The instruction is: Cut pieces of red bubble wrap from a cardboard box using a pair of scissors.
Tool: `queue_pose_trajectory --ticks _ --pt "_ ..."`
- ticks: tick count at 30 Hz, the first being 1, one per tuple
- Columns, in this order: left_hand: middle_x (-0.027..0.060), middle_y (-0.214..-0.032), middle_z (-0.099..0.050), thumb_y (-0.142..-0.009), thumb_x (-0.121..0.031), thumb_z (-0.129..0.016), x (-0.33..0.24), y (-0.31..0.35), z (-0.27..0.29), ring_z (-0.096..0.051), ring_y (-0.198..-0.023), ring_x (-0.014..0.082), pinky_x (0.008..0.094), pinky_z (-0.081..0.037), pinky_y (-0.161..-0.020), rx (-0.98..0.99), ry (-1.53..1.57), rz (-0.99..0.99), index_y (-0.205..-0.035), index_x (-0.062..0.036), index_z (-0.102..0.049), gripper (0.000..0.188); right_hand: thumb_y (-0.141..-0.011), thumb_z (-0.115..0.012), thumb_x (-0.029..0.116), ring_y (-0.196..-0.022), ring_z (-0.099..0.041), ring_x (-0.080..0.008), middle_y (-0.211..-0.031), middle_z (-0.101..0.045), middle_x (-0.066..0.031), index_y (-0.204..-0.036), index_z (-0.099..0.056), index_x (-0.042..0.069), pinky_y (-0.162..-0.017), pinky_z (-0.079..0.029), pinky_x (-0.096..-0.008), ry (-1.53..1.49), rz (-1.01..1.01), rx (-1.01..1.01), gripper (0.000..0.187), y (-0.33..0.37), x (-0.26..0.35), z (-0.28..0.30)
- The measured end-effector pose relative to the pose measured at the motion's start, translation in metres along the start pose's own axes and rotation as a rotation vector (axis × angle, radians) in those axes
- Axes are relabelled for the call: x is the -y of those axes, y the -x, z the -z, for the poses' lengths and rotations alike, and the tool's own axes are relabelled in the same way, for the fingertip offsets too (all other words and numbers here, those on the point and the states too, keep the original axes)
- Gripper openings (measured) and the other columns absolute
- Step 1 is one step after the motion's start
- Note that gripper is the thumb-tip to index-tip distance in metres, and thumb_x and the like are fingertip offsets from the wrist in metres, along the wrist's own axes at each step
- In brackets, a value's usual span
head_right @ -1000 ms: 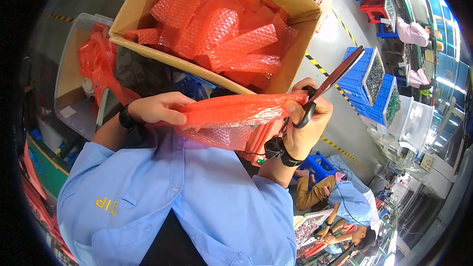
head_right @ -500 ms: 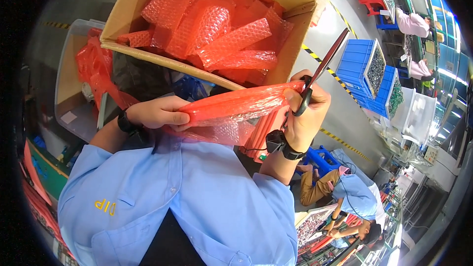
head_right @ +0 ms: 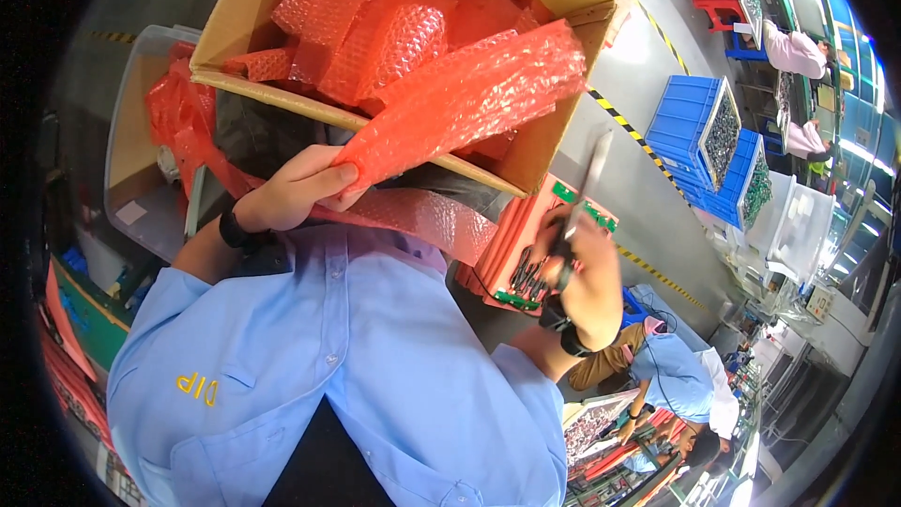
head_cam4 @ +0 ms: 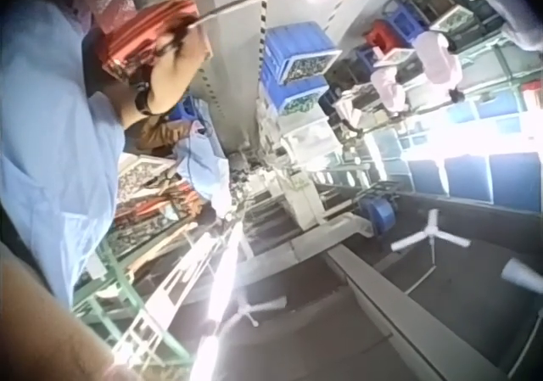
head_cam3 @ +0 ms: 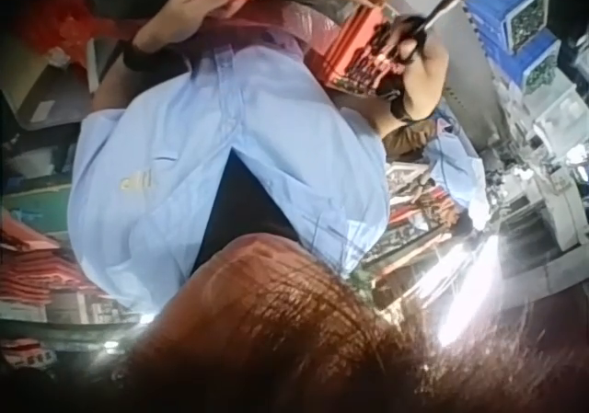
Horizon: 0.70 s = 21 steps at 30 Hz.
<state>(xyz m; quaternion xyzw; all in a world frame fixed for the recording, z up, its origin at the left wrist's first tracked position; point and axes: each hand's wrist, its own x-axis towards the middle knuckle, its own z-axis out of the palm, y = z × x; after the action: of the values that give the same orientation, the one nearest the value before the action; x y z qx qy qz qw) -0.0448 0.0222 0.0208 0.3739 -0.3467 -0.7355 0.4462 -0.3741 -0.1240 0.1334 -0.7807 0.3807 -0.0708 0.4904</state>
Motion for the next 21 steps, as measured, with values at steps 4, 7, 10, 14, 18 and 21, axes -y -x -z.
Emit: queue_pose_trajectory --ticks 4,7,10,14,18,21 --pt "-0.0052 -0.075 -0.042 -0.111 -0.030 -0.045 0.004 -0.006 -0.001 -0.037 -0.069 0.0063 0.0233 -0.034 -0.064 -0.029 0.042 0.003 -0.088 -0.0080 -0.051 0.032 -0.089 -0.068 0.059 -0.089 -0.062 -0.0293 -0.107 -0.060 -0.0151 -0.106 -0.062 -0.001 -0.076 -0.047 -0.0370 0.191 0.002 0.344 0.063 0.002 -0.007 -0.030" --pt "-0.0054 -0.075 -0.041 -0.110 -0.029 -0.045 0.005 -0.008 -0.006 -0.035 -0.067 0.0060 0.0232 -0.031 -0.061 -0.057 0.059 0.006 -0.088 -0.0078 -0.050 0.031 -0.088 -0.069 0.057 -0.093 -0.061 -0.0398 -0.109 -0.059 -0.0204 -0.104 -0.060 -0.003 -0.078 -0.049 -0.0439 0.237 -0.044 0.469 0.062 -0.010 -0.003 -0.063" --pt "-0.0058 -0.075 -0.040 -0.110 -0.028 -0.045 0.004 -0.010 -0.010 -0.031 -0.064 0.0053 0.0231 -0.026 -0.057 -0.078 0.041 -0.012 -0.087 -0.0071 -0.049 0.031 -0.088 -0.070 0.056 -0.095 -0.061 -0.0447 -0.109 -0.059 -0.0227 -0.103 -0.059 -0.003 -0.079 -0.050 -0.0474 0.221 -0.034 0.515 0.063 -0.019 -0.007 -0.081" --pt "-0.0055 -0.075 -0.039 -0.110 -0.027 -0.045 0.002 -0.013 -0.011 -0.031 -0.065 0.0055 0.0237 -0.026 -0.057 0.005 0.009 -0.030 -0.089 -0.0065 -0.049 0.030 -0.088 -0.070 0.056 -0.093 -0.062 -0.0434 -0.105 -0.059 -0.0213 -0.102 -0.061 -0.004 -0.078 -0.050 -0.0471 0.133 0.024 0.482 0.062 -0.026 -0.011 -0.090" --pt "-0.0056 -0.073 -0.037 -0.109 -0.026 -0.044 0.011 -0.014 -0.015 -0.030 -0.064 0.0058 0.0248 -0.027 -0.057 -0.045 0.019 -0.070 -0.087 -0.0064 -0.048 0.030 -0.089 -0.071 0.050 -0.089 -0.062 -0.0387 -0.097 -0.060 -0.0181 -0.098 -0.063 -0.002 -0.077 -0.049 -0.0437 0.095 -0.008 0.486 0.053 -0.030 -0.009 -0.090" --pt "-0.0054 -0.072 -0.036 -0.109 -0.024 -0.043 0.004 -0.012 -0.014 -0.030 -0.063 0.0063 0.0258 -0.027 -0.057 -0.059 0.044 -0.021 -0.084 -0.0071 -0.046 0.029 -0.090 -0.073 0.043 -0.084 -0.061 -0.0317 -0.089 -0.058 -0.0139 -0.096 -0.066 0.001 -0.078 -0.047 -0.0383 0.072 -0.063 0.506 0.043 -0.032 -0.003 -0.089"
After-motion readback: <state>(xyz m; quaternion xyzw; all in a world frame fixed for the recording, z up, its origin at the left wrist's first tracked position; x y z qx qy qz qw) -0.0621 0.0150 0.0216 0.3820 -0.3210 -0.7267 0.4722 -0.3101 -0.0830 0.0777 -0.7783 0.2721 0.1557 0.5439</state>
